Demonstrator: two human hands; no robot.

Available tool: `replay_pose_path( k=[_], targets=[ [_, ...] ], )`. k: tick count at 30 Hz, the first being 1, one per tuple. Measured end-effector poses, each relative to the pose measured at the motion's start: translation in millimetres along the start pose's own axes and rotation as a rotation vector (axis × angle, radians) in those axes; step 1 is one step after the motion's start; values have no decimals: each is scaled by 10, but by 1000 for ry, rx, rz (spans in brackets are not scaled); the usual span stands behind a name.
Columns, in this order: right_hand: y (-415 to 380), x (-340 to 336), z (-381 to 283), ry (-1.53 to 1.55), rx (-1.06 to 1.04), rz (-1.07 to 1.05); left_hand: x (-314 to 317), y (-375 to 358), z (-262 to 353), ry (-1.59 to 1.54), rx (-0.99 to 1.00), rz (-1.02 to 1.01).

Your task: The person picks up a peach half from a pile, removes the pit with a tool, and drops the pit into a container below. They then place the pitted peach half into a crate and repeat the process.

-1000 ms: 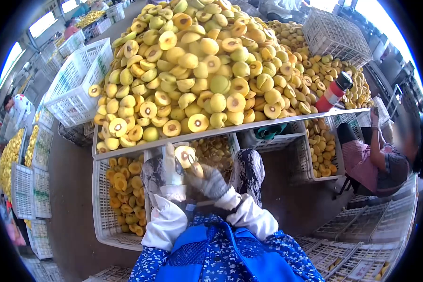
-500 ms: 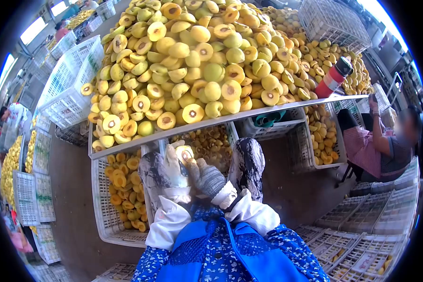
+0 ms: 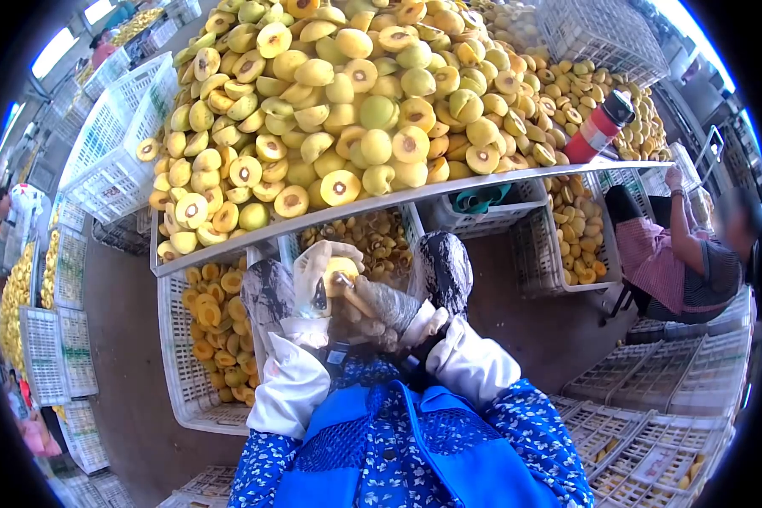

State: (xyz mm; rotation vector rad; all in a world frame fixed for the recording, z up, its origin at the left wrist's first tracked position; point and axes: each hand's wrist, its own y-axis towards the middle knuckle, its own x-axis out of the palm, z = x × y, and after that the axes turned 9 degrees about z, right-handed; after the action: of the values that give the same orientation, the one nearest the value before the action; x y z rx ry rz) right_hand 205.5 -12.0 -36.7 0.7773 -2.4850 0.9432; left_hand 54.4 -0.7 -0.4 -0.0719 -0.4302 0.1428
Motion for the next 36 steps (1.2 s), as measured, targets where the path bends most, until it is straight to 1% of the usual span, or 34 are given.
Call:
replay_pose_path(
  k=[1,2,4,5,6,7,8,9,10,11,12,13,15,17,18,19,20,21,22,23,24,25,26,27,28,29,30,32,33,34,35,36],
  targets=[
    [-27,34,-11,44,-52,-28,4,-4,14,-32,0,-23],
    [-55,69,-22,90,-102,-59,-18,20,45,113,-17,-71],
    [-47,-114,-113,158,110,-229,-110,78,105,412,-76,-169],
    [-23,-211,-168,-202,107,-179,-155,95,24,392,-27,-200],
    [90,-216,-45,-74,49,-243,-152,56,24,290,-36,-153],
    [135,-124,113,-41,27,-119,-119,26,58,189,-37,-110],
    [-88,120,-138,-44,109,-34,-63,34,112,87,-24,-73],
    [-312,364,-387,-40,189,53,5,-24,133,-4,-24,6],
    [-174,287,-259,-326,-239,45,-11,-37,97,-90,-184,118],
    [50,153,73,-597,-663,30,18,-47,80,-252,-228,231],
    [120,141,173,-751,-917,6,29,-83,53,-414,-277,349],
    [188,130,273,-888,-1186,25,-3,-111,39,-440,-265,342],
    [236,222,215,-940,-1400,73,-91,-141,42,-473,-237,321],
    [254,128,311,-1195,-1056,51,-177,-94,119,-654,-249,473],
    [241,92,252,-1317,-936,65,-235,-50,175,-749,-251,543],
    [229,57,192,-1446,-815,71,-440,-12,195,-828,-169,510],
    [273,98,80,-1553,-432,221,-857,143,56,-847,-8,499],
    [445,-76,241,-1423,-351,396,-981,84,217,-763,71,519],
    [629,-275,470,-1278,-268,568,-1270,92,218,-117,255,721],
    [631,-354,595,-1229,-351,494,-1571,229,168,455,370,912],
    [563,-371,636,-1183,-431,419,-1571,271,250,1012,628,910],
    [551,-348,675,-1203,-379,513,-1513,366,259,1274,830,882],
    [589,-373,763,-1132,-427,523,-1293,452,370,1530,1036,841],
    [669,-443,875,-1066,-477,527,-750,482,539,1451,1001,602],
    [630,-403,721,-979,-393,509,-573,691,424,1527,945,510],
    [592,-363,562,-894,-309,498,-289,815,388,1550,845,378],
    [582,-352,579,-645,-331,477,-175,990,247,1644,658,275],
    [254,-219,270,-780,-514,567,30,1276,-49,1829,572,144],
    [266,-296,325,-760,-477,545,-54,1388,-315,1739,838,201],
    [309,-375,392,-741,-445,524,45,1386,-335,1684,751,235],
    [257,-358,387,-710,-418,542,72,1389,-352,1670,740,246],
    [201,-323,397,-673,-379,551,109,1369,-321,1616,658,226]
  ],
)
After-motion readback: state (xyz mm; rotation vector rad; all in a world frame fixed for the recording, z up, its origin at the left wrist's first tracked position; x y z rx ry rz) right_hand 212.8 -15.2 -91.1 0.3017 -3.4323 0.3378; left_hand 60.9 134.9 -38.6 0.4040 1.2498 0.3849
